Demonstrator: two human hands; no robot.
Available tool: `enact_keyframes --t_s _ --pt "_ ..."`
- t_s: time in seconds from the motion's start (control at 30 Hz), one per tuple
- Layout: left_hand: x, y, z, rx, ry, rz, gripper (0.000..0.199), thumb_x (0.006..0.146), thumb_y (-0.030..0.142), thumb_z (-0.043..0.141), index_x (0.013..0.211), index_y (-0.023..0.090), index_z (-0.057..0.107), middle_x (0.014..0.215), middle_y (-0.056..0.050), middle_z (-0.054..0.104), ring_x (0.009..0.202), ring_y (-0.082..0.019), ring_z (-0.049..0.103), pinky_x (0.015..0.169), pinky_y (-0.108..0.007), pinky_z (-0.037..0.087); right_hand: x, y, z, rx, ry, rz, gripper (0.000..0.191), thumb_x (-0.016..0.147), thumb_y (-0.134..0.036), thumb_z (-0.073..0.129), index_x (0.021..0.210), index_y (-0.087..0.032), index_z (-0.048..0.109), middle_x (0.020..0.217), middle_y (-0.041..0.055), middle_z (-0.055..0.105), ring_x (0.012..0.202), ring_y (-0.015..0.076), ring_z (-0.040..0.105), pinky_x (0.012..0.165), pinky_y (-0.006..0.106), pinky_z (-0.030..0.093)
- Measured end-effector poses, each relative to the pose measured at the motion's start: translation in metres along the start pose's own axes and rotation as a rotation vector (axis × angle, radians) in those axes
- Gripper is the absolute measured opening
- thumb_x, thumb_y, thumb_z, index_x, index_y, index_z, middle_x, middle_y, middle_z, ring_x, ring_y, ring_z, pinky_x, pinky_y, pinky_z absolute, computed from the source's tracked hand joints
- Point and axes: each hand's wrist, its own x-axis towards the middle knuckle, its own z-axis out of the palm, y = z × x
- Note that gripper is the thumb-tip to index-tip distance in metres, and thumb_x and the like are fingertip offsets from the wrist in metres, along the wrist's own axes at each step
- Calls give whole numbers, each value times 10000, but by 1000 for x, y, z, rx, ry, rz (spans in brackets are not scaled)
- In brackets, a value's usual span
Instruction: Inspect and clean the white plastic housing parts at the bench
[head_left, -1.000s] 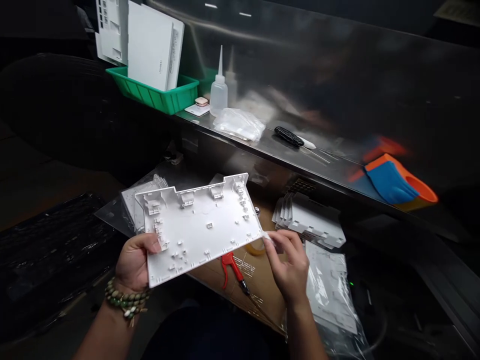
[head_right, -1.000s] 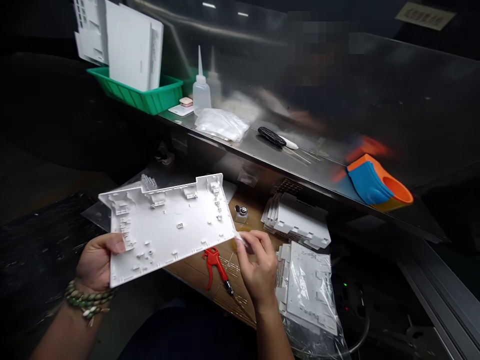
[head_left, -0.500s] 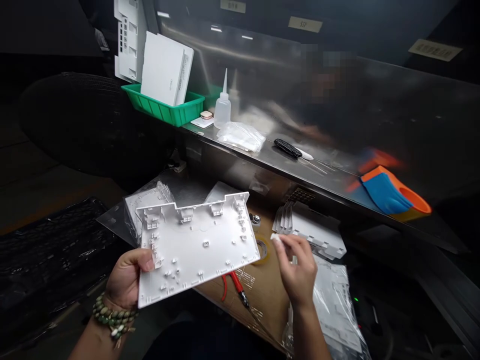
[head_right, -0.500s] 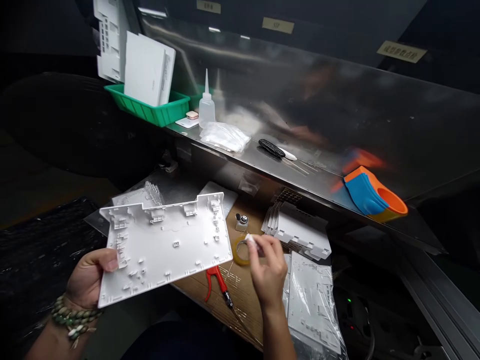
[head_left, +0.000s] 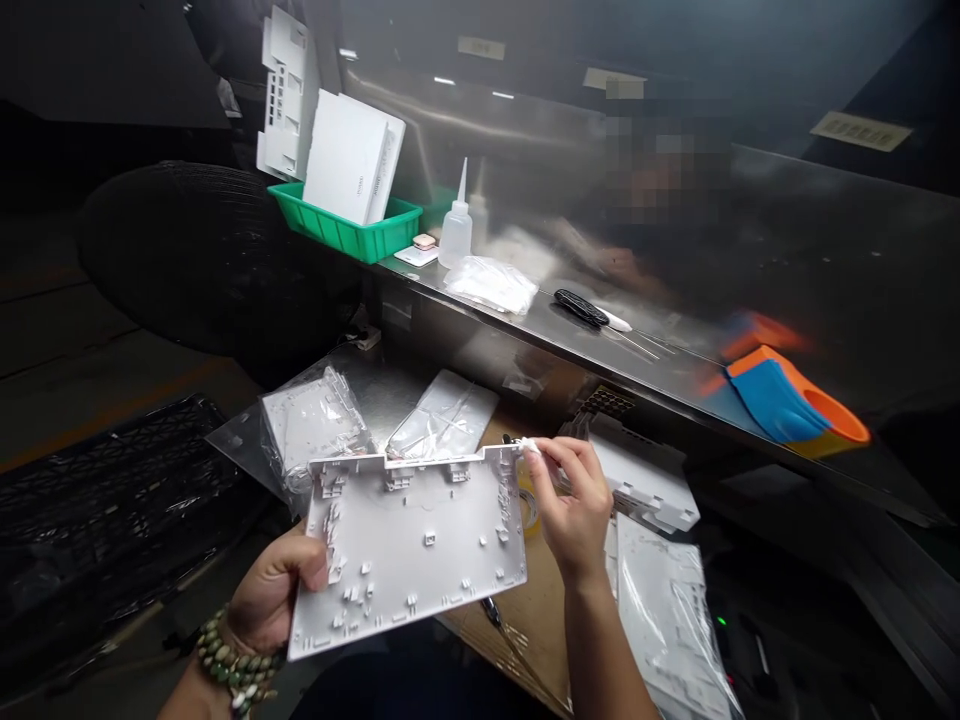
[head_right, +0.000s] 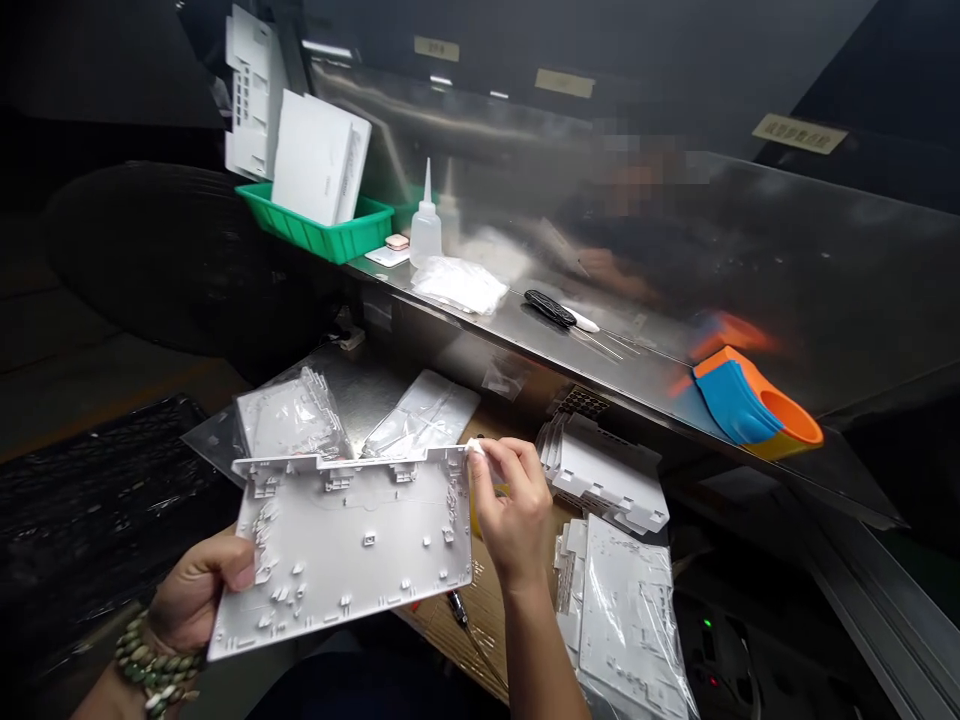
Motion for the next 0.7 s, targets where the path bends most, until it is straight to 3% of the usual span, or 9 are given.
enact_keyframes --t_s 0.13,0.27,0.43,0.53,0.7 --pt "-2 -6 17 99 44 25 1085 396 -44 551 1421 309 586 1057 -62 809 915 -377 759 706 -417 642 -2 14 3 -57 23 61 154 954 -331 660 944 -212 758 917 43 671 802 166 629 693 300 527" --pt "4 -25 33 222 24 64 1101 455 -68 539 1493 296 489 1029 -44 784 720 -217 708 584 -251 547 -13 -18 17 67 -33 16 100 938 -286 679 970 -223 750 929 43 671 817 169 636 692 298 531" --pt "15 -53 48 216 -93 76 1036 531 -53 540 1482 348 450 918 -2 713 633 -124 589 541 -190 434 -34 -66 43 240 -179 -36 115 950 -193 636 1020 -224 722 938 50 651 814 161 634 708 293 546" --pt "17 -60 52 231 -106 86 1014 528 -39 521 1459 357 450 840 14 666 597 -114 546 519 -192 399 -40 -67 53 253 -185 -8 121 959 -182 614 1012 -220 717 934 49 641 809 156 621 725 296 540" --pt "20 -62 56 280 -105 130 907 584 -21 531 1413 340 460 946 -9 681 610 -107 540 509 -194 382 -43 -56 55 251 -156 -13 147 943 -149 639 1042 -221 720 966 46 640 866 160 623 762 302 528"
